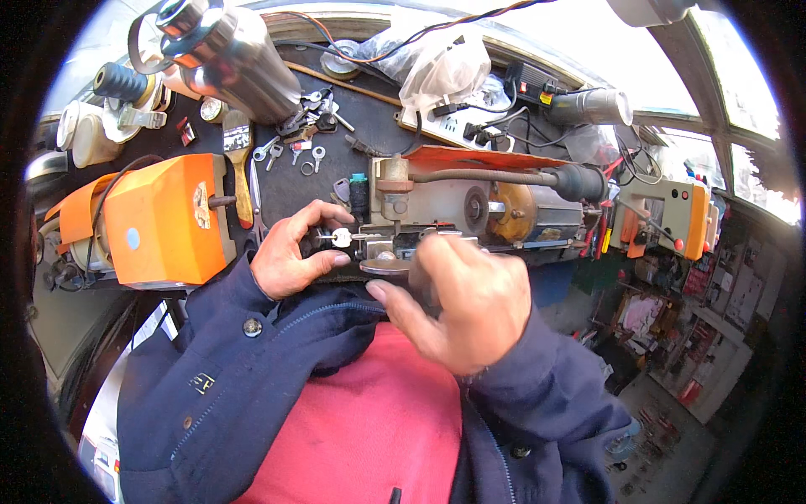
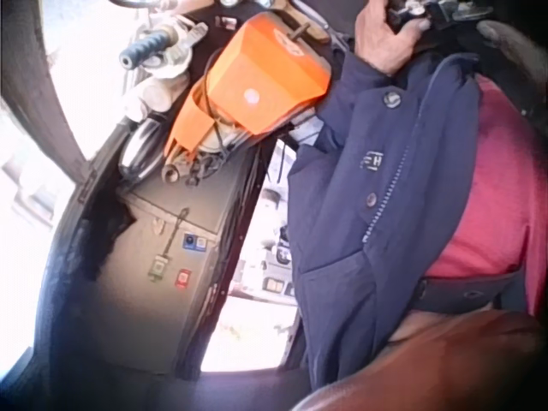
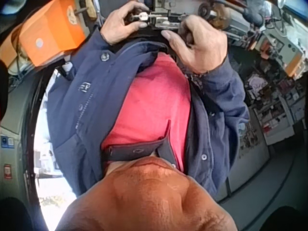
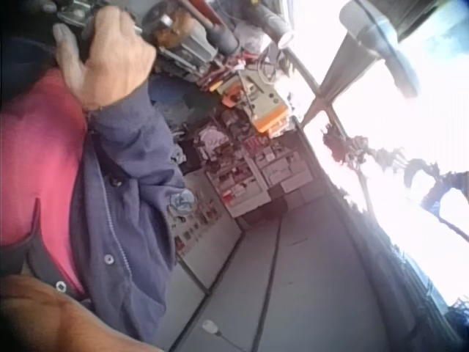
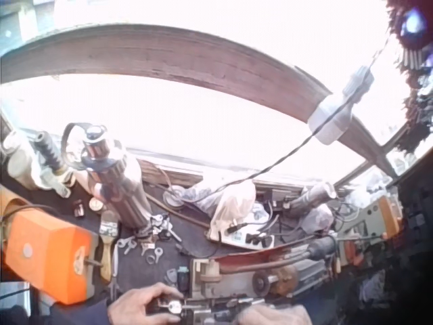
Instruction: The person repeatedly sharpens a metal key on a bench grinder. They hold the key with both hands, press it against the rotating wheel, and frequently lift it to inspect the edge before continuing. The process is repeated multiple times throughout the clip.
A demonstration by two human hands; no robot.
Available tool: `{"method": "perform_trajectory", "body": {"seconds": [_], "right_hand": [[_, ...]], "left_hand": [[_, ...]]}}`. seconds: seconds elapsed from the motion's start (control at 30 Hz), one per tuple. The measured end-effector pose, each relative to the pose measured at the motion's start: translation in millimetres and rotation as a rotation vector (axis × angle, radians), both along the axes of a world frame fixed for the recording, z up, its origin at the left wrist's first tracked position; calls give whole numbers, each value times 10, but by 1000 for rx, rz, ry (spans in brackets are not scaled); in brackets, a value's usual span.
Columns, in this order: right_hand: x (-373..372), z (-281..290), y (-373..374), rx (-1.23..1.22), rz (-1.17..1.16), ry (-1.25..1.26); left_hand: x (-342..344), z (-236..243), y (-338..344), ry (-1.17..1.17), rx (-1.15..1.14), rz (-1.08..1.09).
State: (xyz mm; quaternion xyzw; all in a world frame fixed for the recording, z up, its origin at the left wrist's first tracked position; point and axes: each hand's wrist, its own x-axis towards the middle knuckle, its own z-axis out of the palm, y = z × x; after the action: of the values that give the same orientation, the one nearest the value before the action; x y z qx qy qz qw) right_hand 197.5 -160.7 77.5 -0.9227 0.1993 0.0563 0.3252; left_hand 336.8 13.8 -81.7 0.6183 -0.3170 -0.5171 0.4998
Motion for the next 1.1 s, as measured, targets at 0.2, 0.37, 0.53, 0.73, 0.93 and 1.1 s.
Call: {"method": "perform_trajectory", "body": {"seconds": [0.2,0.37,0.53,0.73,0.93,1.1], "right_hand": [[279,-27,-176,-339,460,145],[312,-39,-241,-341,603,136],[200,-184,-114,-408,526,26],[25,-312,143,-440,161,-119],[63,-272,-29,-435,364,-5],[-12,-413,159,-497,151,-82]], "left_hand": [[-72,9,146,-191,-8,111],[-114,28,336,-218,-13,208],[-182,27,476,-168,-2,267],[-276,58,548,-15,-8,347],[-362,96,503,-57,-93,386],[-406,150,477,4,-125,352]]}}
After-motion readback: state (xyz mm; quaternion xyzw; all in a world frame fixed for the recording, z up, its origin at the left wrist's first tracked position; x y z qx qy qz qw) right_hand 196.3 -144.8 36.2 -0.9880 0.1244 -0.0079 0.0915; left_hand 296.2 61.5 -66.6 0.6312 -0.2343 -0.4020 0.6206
